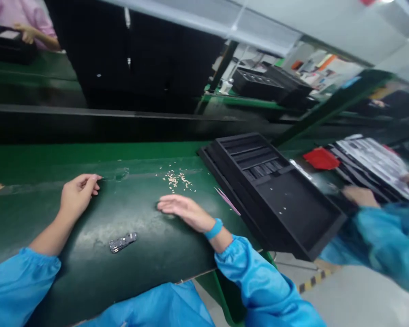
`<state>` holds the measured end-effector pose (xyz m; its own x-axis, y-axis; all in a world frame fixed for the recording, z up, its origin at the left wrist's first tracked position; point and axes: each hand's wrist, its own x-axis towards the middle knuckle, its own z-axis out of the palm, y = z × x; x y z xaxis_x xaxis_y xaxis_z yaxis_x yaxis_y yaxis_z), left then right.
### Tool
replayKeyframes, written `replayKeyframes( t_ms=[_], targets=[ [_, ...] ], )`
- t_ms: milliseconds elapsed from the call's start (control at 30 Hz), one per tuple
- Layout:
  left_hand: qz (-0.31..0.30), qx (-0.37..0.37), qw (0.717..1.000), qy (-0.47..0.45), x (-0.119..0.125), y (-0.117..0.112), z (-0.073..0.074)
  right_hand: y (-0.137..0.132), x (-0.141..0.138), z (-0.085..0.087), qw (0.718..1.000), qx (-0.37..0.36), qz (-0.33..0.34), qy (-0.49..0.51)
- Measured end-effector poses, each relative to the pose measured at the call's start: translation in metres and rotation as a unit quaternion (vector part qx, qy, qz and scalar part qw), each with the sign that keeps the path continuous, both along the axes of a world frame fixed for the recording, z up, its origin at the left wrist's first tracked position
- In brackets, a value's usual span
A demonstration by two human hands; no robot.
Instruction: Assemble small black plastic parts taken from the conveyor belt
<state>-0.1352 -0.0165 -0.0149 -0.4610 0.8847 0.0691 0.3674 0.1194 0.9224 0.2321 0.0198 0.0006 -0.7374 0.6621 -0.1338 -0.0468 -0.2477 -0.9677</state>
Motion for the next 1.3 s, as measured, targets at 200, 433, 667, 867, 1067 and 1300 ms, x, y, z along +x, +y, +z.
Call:
replayKeyframes(
  t_ms=[200, 433, 667, 867, 1067, 1300],
  targets=[
    [-0.009, -0.003, 1.0, 0.008, -0.003, -0.001, -0.007, 0.127, 0.038, -0.009, 0.867, 0.34, -0.202, -0.304],
    [-0.023, -0.038, 0.998, 0.047, 0.0, -0.001, -0.009, 0.091, 0.024, -0.019, 0.857, 0.404, -0.026, -0.319],
    [-0.015, -0.035, 0.999, 0.034, -0.004, -0.002, -0.01, 0.138, -0.003, -0.011, 0.817, 0.43, -0.023, -0.383],
    [-0.022, -0.041, 0.997, 0.056, 0.003, -0.001, -0.007, 0.095, 0.011, -0.004, 0.783, 0.488, 0.045, -0.383],
    [-0.004, -0.039, 0.998, 0.052, 0.0, 0.0, -0.006, 0.114, -0.014, 0.006, 0.743, 0.526, 0.059, -0.409],
    [0.0, -0.077, 0.991, 0.11, 0.003, 0.002, -0.004, 0.081, -0.026, 0.009, 0.716, 0.558, 0.05, -0.417]
  ],
)
